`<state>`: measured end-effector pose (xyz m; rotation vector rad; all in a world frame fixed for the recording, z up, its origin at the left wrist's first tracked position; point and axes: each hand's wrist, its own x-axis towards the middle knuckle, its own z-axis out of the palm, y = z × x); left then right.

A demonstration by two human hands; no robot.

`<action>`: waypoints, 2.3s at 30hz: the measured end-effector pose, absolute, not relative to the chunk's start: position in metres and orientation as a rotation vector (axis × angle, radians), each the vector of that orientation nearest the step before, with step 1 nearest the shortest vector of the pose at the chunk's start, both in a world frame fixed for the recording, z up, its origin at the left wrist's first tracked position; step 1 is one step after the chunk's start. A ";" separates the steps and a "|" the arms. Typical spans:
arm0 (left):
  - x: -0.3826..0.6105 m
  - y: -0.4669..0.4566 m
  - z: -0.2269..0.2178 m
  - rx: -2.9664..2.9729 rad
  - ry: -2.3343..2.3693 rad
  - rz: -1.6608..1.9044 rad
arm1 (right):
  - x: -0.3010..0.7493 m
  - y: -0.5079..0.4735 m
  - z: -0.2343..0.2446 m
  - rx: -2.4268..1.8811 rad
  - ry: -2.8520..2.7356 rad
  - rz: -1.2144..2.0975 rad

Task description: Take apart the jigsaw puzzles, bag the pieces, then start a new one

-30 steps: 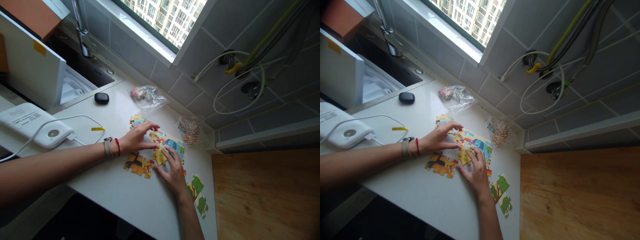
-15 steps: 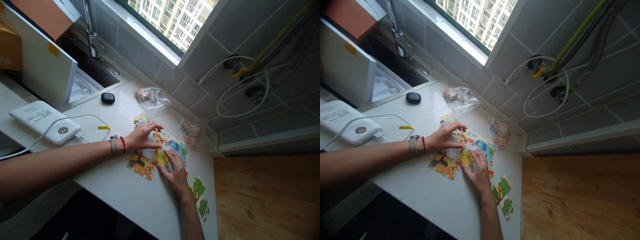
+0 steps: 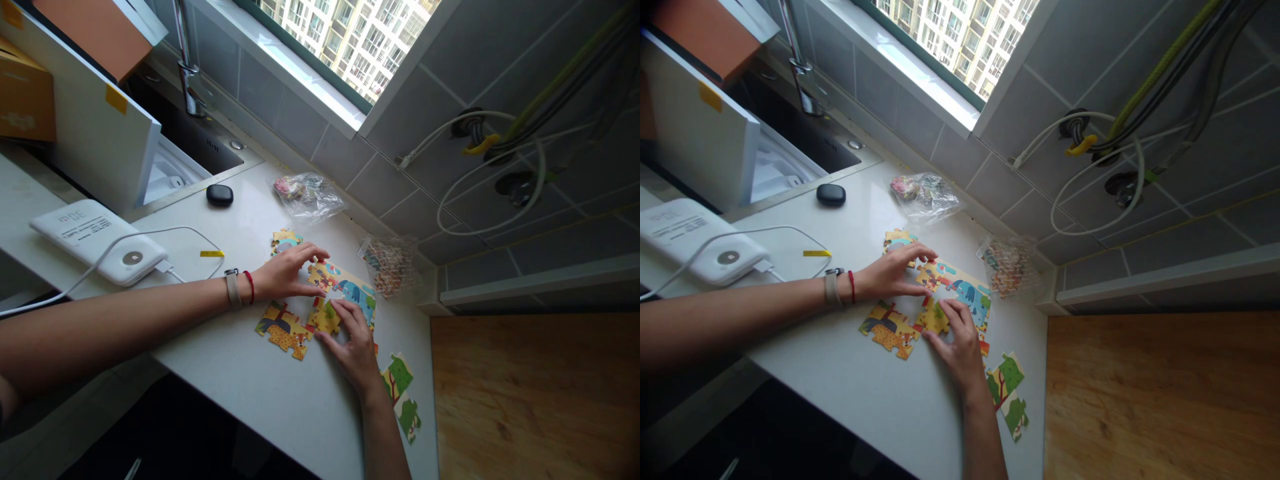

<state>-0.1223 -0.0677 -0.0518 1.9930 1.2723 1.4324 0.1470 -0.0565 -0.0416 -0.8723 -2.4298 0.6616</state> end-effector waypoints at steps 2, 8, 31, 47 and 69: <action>-0.123 -0.067 -0.053 1.995 1.276 1.436 | 0.146 -0.056 -0.040 -0.826 -2.414 0.654; -0.123 -0.066 -0.053 1.984 1.273 1.451 | 0.147 -0.054 -0.040 -0.900 -2.223 0.727; -0.122 -0.070 -0.049 1.974 1.198 1.399 | 0.167 -0.028 -0.050 -1.209 -1.755 0.380; -0.096 -0.091 -0.047 2.099 0.963 1.251 | 0.141 -0.067 -0.034 -0.978 -1.857 1.150; -0.136 -0.072 -0.049 2.411 1.065 0.737 | 0.154 -0.057 -0.027 -1.185 -2.116 1.326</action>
